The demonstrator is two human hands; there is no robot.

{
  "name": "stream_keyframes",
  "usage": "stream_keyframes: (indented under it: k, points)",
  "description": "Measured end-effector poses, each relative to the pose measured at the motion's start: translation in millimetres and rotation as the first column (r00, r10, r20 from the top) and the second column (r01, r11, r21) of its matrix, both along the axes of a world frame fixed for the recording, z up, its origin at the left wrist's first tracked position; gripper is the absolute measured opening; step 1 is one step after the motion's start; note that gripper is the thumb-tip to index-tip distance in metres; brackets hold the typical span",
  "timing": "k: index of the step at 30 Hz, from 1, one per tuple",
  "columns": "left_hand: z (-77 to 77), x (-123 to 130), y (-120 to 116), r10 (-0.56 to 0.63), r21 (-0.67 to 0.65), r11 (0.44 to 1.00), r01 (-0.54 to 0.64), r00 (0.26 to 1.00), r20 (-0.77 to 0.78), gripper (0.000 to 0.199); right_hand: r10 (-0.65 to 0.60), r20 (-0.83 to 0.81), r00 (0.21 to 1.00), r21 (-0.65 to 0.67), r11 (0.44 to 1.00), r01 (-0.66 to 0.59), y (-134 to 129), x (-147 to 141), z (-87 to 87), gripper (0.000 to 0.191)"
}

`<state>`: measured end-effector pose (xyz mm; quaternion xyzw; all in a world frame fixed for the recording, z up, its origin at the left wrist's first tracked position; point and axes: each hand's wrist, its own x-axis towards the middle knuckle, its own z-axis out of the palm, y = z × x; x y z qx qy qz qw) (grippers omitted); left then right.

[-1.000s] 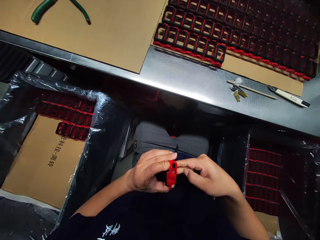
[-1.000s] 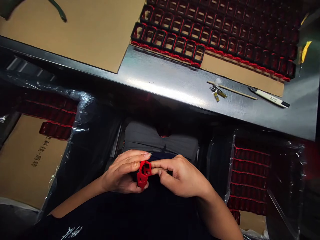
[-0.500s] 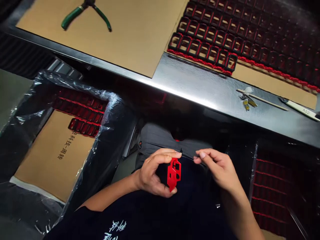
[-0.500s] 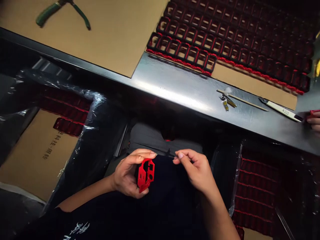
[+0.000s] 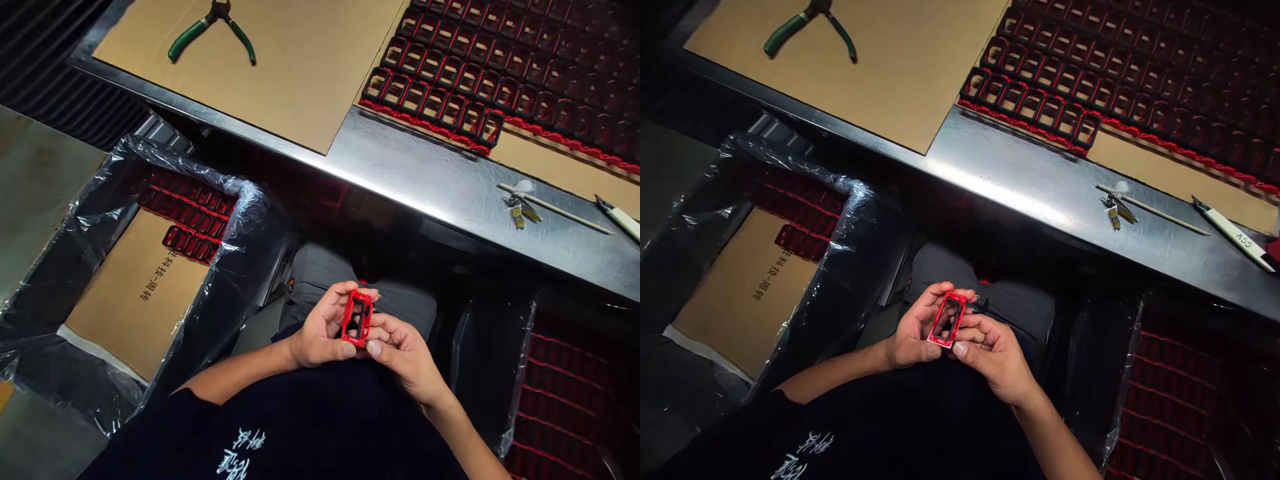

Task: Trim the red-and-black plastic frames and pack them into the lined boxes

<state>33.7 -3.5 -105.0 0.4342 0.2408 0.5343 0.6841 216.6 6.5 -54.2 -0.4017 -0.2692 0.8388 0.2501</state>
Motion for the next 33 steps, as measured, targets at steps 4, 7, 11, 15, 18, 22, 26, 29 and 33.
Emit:
stream_keyframes:
  k: [4, 7, 11, 15, 18, 22, 26, 29, 33]
  points:
    - [-0.3, 0.6, -0.7, -0.014, 0.016, 1.0, 0.014, 1.0, -0.009, 0.076, -0.027, -0.016, 0.999, 0.012, 1.0, 0.027, -0.8, 1.0, -1.2, 0.042]
    - [1.8, 0.1, -1.5, -0.024, -0.024, 0.999, 0.024, 1.0, -0.018, 0.075, -0.044, -0.05, 0.998, 0.034, 0.998, 0.046, -1.6, 1.4, -2.6, 0.037]
    - [4.3, -0.1, -1.4, -0.046, -0.047, 0.998, 0.045, 0.999, -0.024, 0.077, -0.057, -0.074, 0.996, 0.051, 0.997, 0.061, -2.0, 1.7, -3.7, 0.036]
    - [2.8, 2.4, -1.5, -0.043, -0.029, 0.999, 0.043, 0.999, -0.008, 0.08, -0.069, -0.064, 0.996, 0.077, 0.994, 0.074, -1.0, -0.5, -4.1, 0.035]
    - [0.3, 3.1, -1.8, -0.057, -0.029, 0.998, 0.058, 0.998, 0.003, 0.079, -0.09, -0.019, 0.996, 0.099, 0.991, 0.092, -0.2, -2.6, -5.7, 0.033]
    - [-2.1, 0.7, 0.0, -0.091, -0.04, 0.995, 0.091, 0.996, 0.006, 0.077, -0.142, 0.058, 0.988, 0.099, 0.986, 0.136, 0.3, -2.8, -9.0, 0.034]
    - [2.5, 2.4, 0.4, -0.095, -0.167, 0.981, 0.104, 0.994, 0.059, 0.065, -0.124, 0.083, 0.989, 0.114, 0.987, 0.114, 2.2, -3.0, -9.9, 0.031]
    - [10.4, -2.7, 1.9, -0.024, -0.22, 0.975, 0.018, 0.999, -0.023, 0.06, -0.068, 0.115, 0.991, 0.123, 0.991, 0.053, 4.2, -3.8, -14.5, 0.031]
    - [20.3, -65.6, 15.4, 0.245, -0.157, 0.947, -0.279, 0.947, -0.206, 0.066, -0.042, 0.248, 0.968, 0.099, 0.995, 0.018, 9.3, 1.0, -36.1, 0.046]
